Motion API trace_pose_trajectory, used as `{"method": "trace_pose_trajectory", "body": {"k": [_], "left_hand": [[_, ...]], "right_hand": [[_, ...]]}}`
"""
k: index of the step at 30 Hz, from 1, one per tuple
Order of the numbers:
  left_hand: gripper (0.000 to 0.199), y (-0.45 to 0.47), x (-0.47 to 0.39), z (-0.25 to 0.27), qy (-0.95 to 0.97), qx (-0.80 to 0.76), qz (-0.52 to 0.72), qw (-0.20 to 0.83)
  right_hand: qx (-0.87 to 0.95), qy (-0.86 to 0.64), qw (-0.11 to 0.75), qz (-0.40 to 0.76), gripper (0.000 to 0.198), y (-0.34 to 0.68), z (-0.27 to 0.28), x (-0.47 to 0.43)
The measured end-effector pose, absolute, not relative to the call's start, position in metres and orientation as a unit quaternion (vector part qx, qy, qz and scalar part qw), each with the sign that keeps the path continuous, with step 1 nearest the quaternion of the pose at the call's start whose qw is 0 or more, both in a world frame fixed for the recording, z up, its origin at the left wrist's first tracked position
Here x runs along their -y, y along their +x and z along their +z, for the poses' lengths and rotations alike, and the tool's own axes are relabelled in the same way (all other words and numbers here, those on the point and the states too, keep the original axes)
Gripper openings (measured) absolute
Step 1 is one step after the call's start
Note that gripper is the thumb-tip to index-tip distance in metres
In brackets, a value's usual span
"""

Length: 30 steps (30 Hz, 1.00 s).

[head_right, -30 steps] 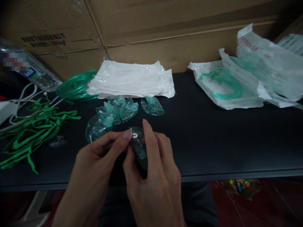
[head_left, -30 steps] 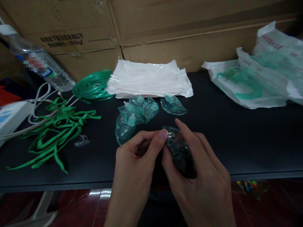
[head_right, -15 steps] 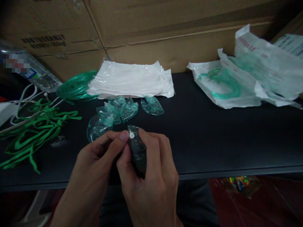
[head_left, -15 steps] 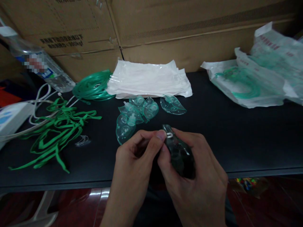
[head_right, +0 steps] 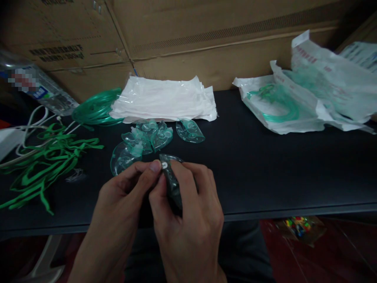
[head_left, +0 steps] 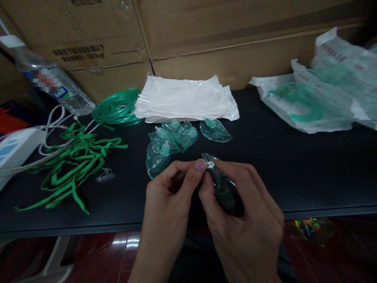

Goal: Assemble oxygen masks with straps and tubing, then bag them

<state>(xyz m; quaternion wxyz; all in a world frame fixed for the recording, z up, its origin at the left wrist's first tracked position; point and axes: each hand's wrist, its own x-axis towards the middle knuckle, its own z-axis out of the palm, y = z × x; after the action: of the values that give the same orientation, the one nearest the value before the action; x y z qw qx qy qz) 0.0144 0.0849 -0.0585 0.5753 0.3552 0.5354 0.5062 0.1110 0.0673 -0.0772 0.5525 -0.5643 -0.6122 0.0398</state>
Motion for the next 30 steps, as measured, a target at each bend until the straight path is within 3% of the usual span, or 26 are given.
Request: {"method": "trace_pose_trajectory", "body": {"k": [18, 30], "left_hand": [[0.008, 0.014, -0.087, -0.062, 0.356, -0.511, 0.521, 0.584], [0.013, 0.015, -0.086, -0.058, 0.345, -0.522, 0.513, 0.588]], "right_hand": [[0.649, -0.551, 0.519, 0.075, 0.024, 0.125, -0.080, -0.062], [0.604, -0.583, 0.541, 0.054, 0.009, 0.117, -0.077, -0.067]]}}
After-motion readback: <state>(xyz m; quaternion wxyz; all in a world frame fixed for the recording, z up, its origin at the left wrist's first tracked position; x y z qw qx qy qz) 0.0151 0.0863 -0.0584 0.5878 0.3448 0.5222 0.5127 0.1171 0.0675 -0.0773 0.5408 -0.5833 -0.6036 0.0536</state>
